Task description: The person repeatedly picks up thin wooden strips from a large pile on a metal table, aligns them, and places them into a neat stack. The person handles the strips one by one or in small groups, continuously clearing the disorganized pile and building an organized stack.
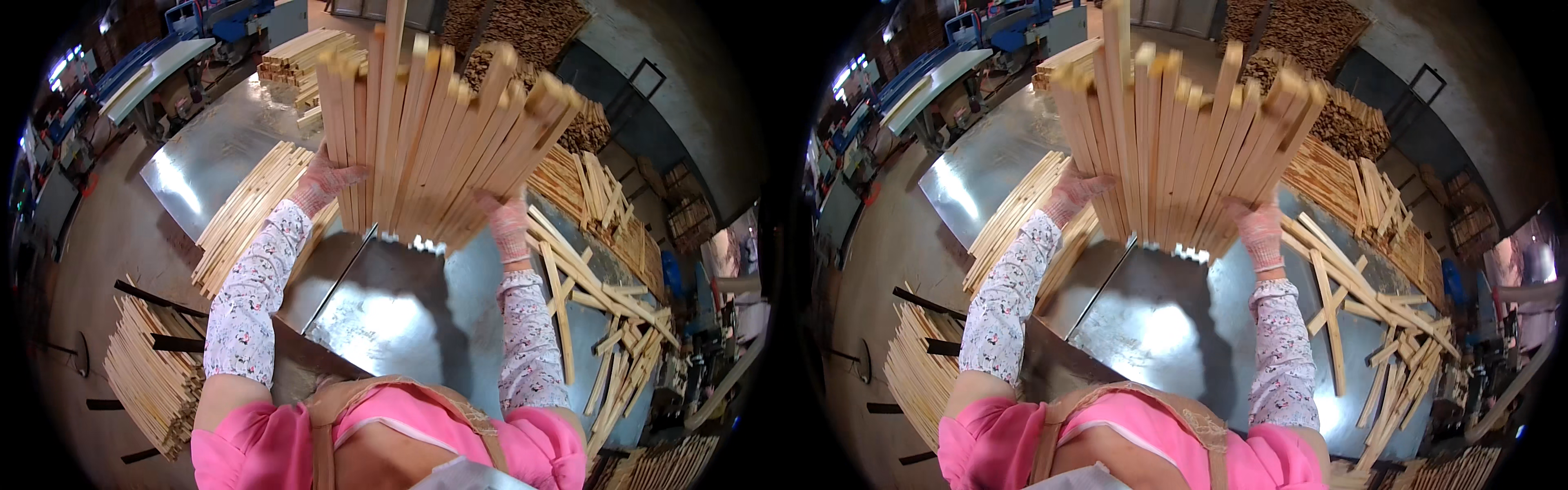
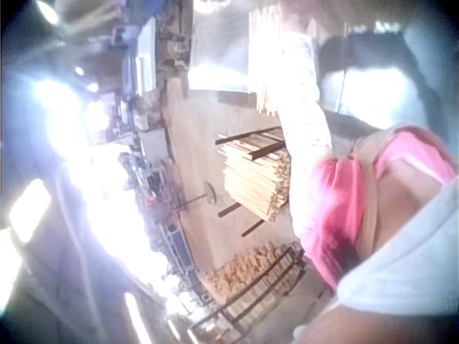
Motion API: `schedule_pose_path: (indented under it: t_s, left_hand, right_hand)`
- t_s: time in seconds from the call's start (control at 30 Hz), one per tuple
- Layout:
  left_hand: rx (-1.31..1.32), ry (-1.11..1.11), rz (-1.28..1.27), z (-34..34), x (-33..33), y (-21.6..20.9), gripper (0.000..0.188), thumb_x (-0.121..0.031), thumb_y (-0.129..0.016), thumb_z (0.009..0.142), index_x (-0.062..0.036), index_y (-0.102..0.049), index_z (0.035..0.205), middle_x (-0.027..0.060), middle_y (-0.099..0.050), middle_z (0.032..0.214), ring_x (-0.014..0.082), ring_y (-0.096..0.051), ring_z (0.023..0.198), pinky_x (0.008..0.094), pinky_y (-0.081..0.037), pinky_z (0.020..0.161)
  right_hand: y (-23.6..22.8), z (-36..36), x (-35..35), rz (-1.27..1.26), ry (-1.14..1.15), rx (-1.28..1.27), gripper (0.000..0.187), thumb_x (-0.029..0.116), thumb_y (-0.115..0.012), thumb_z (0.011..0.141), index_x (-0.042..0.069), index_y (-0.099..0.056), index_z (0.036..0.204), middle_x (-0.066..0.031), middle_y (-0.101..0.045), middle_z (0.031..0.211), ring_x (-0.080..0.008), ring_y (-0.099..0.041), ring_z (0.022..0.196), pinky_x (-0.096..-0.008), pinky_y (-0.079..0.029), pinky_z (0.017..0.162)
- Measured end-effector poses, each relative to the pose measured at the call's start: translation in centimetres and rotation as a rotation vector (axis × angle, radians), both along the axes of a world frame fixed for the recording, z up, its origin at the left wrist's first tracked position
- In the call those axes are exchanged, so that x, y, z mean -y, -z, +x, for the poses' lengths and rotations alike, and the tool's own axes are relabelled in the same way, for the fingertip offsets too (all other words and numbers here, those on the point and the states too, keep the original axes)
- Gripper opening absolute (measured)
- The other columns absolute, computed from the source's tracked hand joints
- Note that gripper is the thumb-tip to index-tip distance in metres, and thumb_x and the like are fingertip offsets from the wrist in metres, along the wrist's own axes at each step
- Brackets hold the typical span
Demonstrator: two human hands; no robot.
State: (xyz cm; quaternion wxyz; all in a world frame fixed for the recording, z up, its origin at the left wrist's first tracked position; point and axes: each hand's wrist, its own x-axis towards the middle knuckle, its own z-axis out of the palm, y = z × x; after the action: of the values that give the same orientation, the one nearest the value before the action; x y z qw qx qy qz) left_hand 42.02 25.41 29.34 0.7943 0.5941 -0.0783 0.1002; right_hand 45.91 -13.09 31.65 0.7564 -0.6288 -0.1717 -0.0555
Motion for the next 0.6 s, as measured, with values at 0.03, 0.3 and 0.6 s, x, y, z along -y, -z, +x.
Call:
schedule_pose_path:
  t_s: [0.03, 0.3, 0.6]
  left_hand:
    - [0.016, 0.04, 0.002, -0.7, -1.4, 1.5, 0.085, -0.002, -0.087, 0.09, -0.0082, -0.039, 0.16, 0.0088, -0.068, 0.142, 0.0216, -0.067, 0.129, 0.0337, -0.058, 0.104]
    - [-0.068, -0.035, 1.022, -10.1, -5.5, 11.0, 0.074, -0.016, -0.079, 0.095, -0.0097, -0.046, 0.16, 0.0076, -0.057, 0.158, 0.0227, -0.054, 0.144, 0.0401, -0.043, 0.122]
    - [0.036, -0.059, 1.915, -15.0, -12.4, 23.8, 0.064, -0.022, -0.064, 0.103, -0.0105, -0.046, 0.162, 0.0086, -0.04, 0.173, 0.0253, -0.035, 0.16, 0.0417, -0.026, 0.133]
  right_hand:
    - [2.5, -0.4, -1.0, 0.153, -0.039, -0.155, 0.067, 0.006, -0.087, 0.088, 0.004, -0.052, 0.144, -0.0122, -0.074, 0.124, -0.0299, -0.074, 0.107, -0.0411, -0.063, 0.091]
    - [15.0, -11.9, 1.0, -0.879, 0.352, 0.263, 0.059, 0.03, -0.078, 0.099, 0.006, -0.056, 0.149, -0.0223, -0.064, 0.148, -0.0331, -0.067, 0.13, -0.045, -0.057, 0.104]
    - [24.2, -26.6, -4.5, -0.994, 0.148, -0.45, 0.069, 0.032, -0.067, 0.104, 0.005, -0.04, 0.162, -0.0222, -0.054, 0.158, -0.0413, -0.056, 0.142, -0.0448, -0.046, 0.119]
